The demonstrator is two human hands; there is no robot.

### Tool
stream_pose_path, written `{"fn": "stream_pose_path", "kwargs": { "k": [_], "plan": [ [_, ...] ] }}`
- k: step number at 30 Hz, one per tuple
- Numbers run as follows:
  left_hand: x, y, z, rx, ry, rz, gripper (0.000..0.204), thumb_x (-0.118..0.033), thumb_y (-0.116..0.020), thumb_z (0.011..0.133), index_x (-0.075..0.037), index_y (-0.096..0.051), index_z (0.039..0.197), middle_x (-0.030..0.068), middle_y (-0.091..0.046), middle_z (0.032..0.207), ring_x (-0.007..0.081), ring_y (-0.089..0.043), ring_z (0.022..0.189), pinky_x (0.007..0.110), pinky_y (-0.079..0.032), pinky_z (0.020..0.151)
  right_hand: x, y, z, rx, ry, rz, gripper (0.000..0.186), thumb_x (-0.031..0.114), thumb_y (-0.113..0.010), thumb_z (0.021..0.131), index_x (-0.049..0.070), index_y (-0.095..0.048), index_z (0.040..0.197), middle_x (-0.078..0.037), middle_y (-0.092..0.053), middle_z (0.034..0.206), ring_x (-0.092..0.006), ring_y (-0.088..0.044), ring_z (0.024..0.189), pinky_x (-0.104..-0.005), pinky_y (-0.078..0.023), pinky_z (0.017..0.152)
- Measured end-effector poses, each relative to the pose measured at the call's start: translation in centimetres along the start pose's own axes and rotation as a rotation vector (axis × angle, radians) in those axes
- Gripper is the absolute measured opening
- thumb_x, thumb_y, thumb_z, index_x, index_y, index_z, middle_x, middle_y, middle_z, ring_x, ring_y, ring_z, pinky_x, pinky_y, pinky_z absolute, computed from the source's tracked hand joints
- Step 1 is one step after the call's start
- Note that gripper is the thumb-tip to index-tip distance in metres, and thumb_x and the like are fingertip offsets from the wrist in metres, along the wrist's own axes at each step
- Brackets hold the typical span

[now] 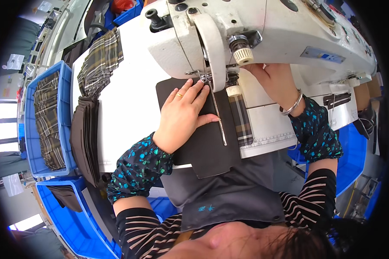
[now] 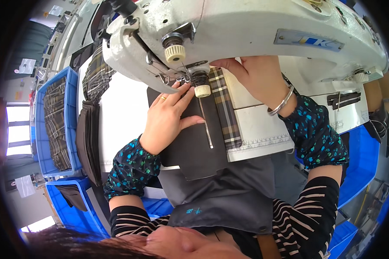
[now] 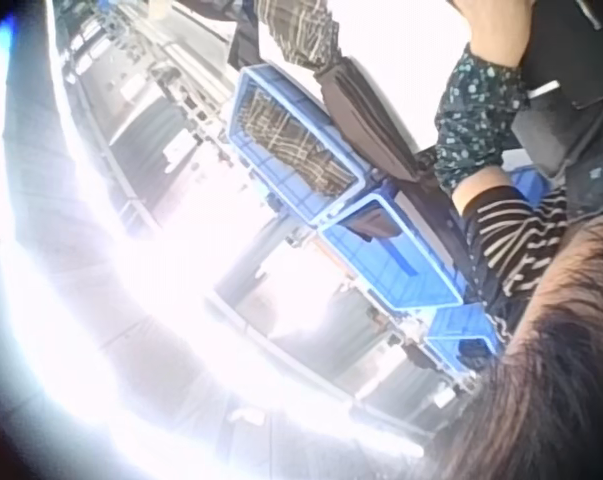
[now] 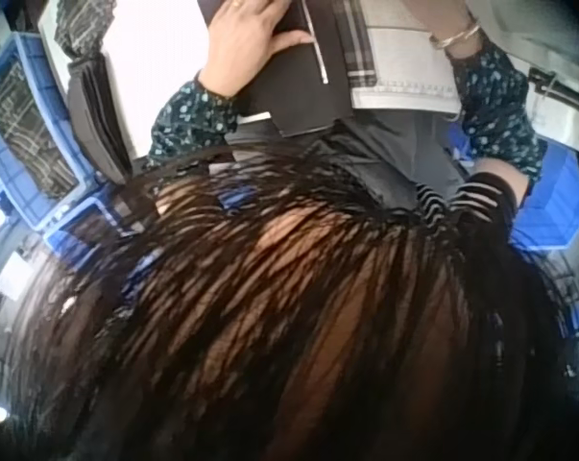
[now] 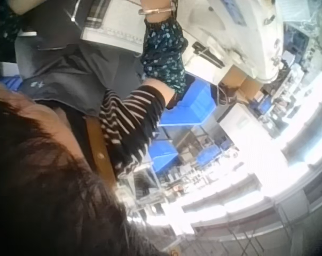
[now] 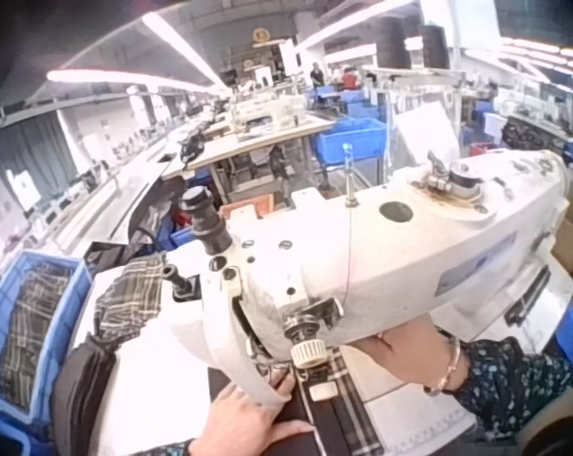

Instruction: The person operates an industrial sewing machine to attach a zipper to a dark fabric panel. They guide the fabric under the presser foot, aligning the zipper teeth with the needle, and sew along the length of the zipper. The person handles the fabric with both hands to maintain alignment and occasionally pauses to adjust the material before continuing the stitching process.

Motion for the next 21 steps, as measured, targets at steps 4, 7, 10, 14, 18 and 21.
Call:
{"fn": "stream_pose_path", "kwargs": {
  "k": [4,7,10,14,18,21],
  "plan": [
    [-0.1,-0.1,0.1,-0.005,-0.007,0.016,0.075,-0.052,-0.081,0.080,-0.005,-0.068,0.137,0.0094,-0.068,0.138,0.0319,-0.060,0.136,0.044,-0.050,0.109,-0.3,0.0,0.0,-0.086,0.032,0.200,0.017,0.016,-0.075,0.095,0.002,-0.079,0.104,-0.013,-0.077,0.089,-0.0266,-0.071,0.081,-0.0377,-0.053,0.076],
    [0.0,-0.1,-0.1,0.004,-0.015,0.028,0.076,-0.054,-0.080,0.080,-0.005,-0.068,0.137,0.0085,-0.068,0.139,0.0311,-0.059,0.137,0.043,-0.050,0.109,-0.4,-0.2,-0.1,-0.088,0.007,0.219,0.018,0.016,-0.075,0.094,0.002,-0.079,0.105,-0.013,-0.077,0.090,-0.0274,-0.070,0.080,-0.0380,-0.053,0.076],
    [-0.1,-0.1,-0.2,0.009,-0.020,0.031,0.076,-0.056,-0.079,0.080,-0.006,-0.068,0.137,0.0082,-0.067,0.140,0.0310,-0.059,0.137,0.043,-0.049,0.110,-0.6,-0.6,-0.3,-0.120,0.055,0.122,0.018,0.024,-0.076,0.095,0.009,-0.082,0.102,-0.008,-0.077,0.084,-0.0259,-0.068,0.072,-0.0362,-0.053,0.071],
    [0.1,-0.3,-0.4,0.028,-0.001,0.019,0.076,-0.059,-0.075,0.084,-0.006,-0.067,0.139,0.0102,-0.064,0.145,0.0334,-0.056,0.139,0.055,-0.047,0.111,0.8,-2.0,-1.6,0.105,0.156,-0.109,0.025,0.033,-0.078,0.091,0.013,-0.081,0.106,-0.005,-0.074,0.094,-0.0252,-0.068,0.084,-0.0385,-0.054,0.080],
    [-0.9,0.5,-0.9,0.013,-0.042,0.020,0.071,-0.055,-0.078,0.080,-0.009,-0.071,0.133,0.0090,-0.067,0.140,0.0319,-0.060,0.134,0.052,-0.048,0.110,3.0,-5.2,-4.5,0.206,0.475,-0.161,0.049,0.043,-0.082,0.079,0.012,-0.076,0.116,-0.004,-0.069,0.114,-0.0264,-0.062,0.112,-0.0443,-0.049,0.099],
    [-1.2,0.8,-1.1,-0.026,-0.063,-0.023,0.068,-0.051,-0.084,0.073,-0.010,-0.076,0.126,0.0072,-0.070,0.135,0.0302,-0.065,0.127,0.048,-0.050,0.107,3.3,-5.7,-5.0,0.265,0.513,-0.243,0.067,0.052,-0.080,0.072,0.012,-0.074,0.125,-0.004,-0.072,0.126,-0.0295,-0.064,0.117,-0.0478,-0.045,0.109]
  ]
}}
Point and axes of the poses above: each hand's wrist, its own z-axis towards the middle knuckle, its own y-axis out of the back of the hand, x = y × z, the point moved 7 cm from there along z, towards the middle knuckle
